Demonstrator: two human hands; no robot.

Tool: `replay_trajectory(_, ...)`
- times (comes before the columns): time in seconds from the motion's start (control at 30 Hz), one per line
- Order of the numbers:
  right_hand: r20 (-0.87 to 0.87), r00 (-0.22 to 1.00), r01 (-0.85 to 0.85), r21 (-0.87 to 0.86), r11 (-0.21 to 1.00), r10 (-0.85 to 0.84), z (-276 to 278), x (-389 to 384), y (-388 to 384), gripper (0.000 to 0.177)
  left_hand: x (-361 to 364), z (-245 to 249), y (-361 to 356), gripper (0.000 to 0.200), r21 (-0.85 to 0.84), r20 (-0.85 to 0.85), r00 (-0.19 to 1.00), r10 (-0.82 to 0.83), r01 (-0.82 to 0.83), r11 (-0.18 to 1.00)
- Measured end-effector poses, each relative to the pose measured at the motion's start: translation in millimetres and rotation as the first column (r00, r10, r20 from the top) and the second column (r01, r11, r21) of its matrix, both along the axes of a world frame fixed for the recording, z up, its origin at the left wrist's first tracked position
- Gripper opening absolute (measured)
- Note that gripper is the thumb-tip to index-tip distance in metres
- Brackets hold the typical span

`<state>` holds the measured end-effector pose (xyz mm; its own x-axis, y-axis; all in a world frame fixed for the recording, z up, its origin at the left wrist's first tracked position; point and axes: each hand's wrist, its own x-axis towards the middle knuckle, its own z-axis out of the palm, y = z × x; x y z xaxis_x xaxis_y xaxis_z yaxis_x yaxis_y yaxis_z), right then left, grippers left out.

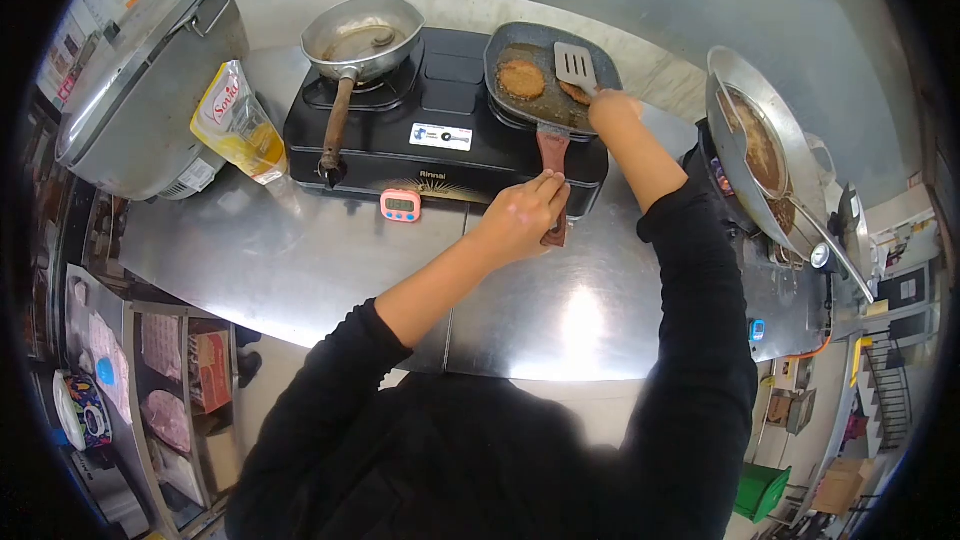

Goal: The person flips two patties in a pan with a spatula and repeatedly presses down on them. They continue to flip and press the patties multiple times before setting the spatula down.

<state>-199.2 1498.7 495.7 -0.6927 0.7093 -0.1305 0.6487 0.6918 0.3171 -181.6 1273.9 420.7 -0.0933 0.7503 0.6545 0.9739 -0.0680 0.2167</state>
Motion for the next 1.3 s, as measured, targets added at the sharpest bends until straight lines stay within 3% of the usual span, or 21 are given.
replay_trajectory(0.17,0.153,0.987,-0.055,-0.016,0.998,0.056,23.8,13.3,-27.0,0.026,-0.1,1.3,-2.7,0.064,-0.003,-0.033,0.999,0.005,-0.005,1.000)
replay_trajectory(0.27,0.078,0.986,-0.151,0.061,0.987,0.146,26.7,28.4,-31.9,0.024,1.1,-0.6,0.0,0.065,0.008,-0.048,0.999,0.000,0.000,1.000)
replay_trajectory(0.37,0.057,0.998,-0.043,0.044,0.998,0.040,43.1,20.6,-24.1,0.026,-0.9,4.9,-4.9,0.066,-0.017,-0.035,0.999,-0.005,0.004,1.000)
replay_trajectory(0.67,0.055,0.997,0.045,-0.004,0.999,-0.045,2.5,19.5,-28.1,0.030,2.0,2.4,-3.2,0.066,-0.014,-0.012,1.000,0.001,-0.001,1.000)
replay_trajectory(0.77,0.162,0.985,-0.070,0.032,0.997,0.064,27.9,22.5,-32.5,0.029,2.5,6.0,-6.2,0.066,-0.029,-0.007,1.000,-0.008,0.008,1.000)
replay_trajectory(0.87,0.153,0.986,-0.076,0.040,0.996,0.069,41.5,19.9,-23.0,0.029,1.0,10.4,-5.5,0.066,-0.038,-0.015,1.000,-0.009,0.009,0.999)
replay_trajectory(1.07,0.087,0.994,0.068,-0.034,0.997,-0.064,6.1,17.5,-22.1,0.031,3.0,5.6,-3.9,0.063,-0.028,0.003,1.000,-0.019,0.019,0.999)
replay_trajectory(1.17,0.115,0.987,-0.117,0.059,0.991,0.110,29.9,30.3,-24.3,0.030,2.7,9.4,-7.0,0.061,-0.041,-0.013,1.000,-0.021,0.021,0.999)
replay_trajectory(1.27,0.048,0.996,-0.080,0.053,0.995,0.077,46.4,25.4,-31.0,0.027,2.1,11.8,-8.2,0.061,-0.053,-0.001,0.999,-0.032,0.032,0.998)
replay_trajectory(1.3,-0.008,0.990,-0.138,0.079,0.987,0.139,45.1,24.2,-37.1,0.026,2.4,11.5,-7.6,0.062,-0.055,-0.001,1.000,-0.029,0.029,0.998)
